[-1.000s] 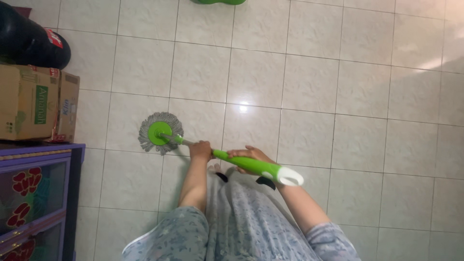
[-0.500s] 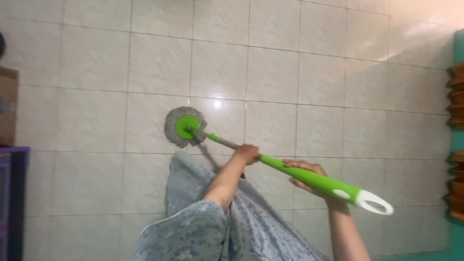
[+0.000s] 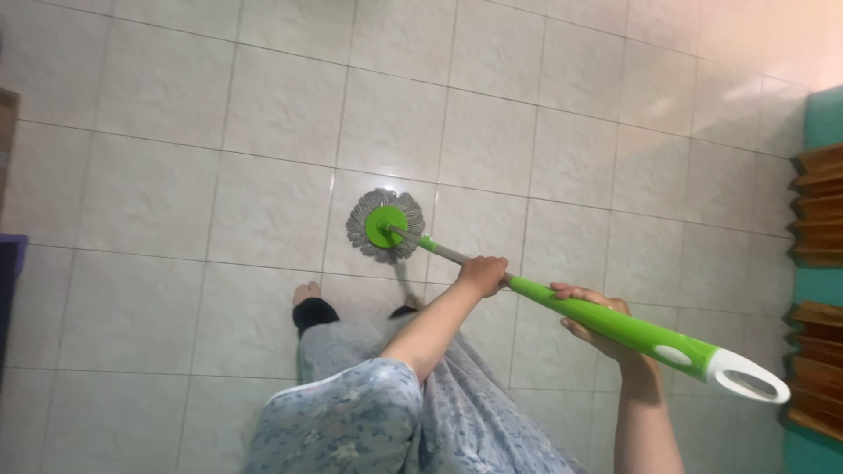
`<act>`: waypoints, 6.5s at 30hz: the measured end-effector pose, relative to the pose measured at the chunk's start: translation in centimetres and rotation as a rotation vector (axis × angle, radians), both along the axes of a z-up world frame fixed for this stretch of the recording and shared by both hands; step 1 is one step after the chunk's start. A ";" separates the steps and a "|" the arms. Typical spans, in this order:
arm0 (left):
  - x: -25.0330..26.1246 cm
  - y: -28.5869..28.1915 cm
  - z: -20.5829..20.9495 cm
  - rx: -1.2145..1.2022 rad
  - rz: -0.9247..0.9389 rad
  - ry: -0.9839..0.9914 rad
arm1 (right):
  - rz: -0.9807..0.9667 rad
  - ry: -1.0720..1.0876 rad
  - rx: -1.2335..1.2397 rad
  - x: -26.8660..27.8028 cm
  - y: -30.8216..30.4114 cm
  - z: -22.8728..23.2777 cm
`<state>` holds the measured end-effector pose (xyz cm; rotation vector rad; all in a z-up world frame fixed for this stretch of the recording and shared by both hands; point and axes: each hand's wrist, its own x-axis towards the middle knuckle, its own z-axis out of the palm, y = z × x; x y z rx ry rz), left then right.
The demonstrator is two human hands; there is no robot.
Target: The person cleans the tiled floor by pushing and pulling a green-handled mop across the surface.
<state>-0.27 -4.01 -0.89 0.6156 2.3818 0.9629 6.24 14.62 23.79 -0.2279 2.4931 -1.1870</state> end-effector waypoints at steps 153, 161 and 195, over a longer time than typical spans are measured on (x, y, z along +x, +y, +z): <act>-8.8 -45.2 -4.8 -0.531 0.489 -0.271 | 0.246 -0.053 -0.588 -16.0 -41.3 -13.1; -8.0 -38.1 -5.6 -0.524 0.418 -0.218 | 0.212 -0.038 -0.627 -13.8 -34.6 -12.1; -2.5 -4.3 -0.3 -0.104 0.154 -0.073 | 0.119 -0.091 -0.239 -5.9 -1.9 -5.7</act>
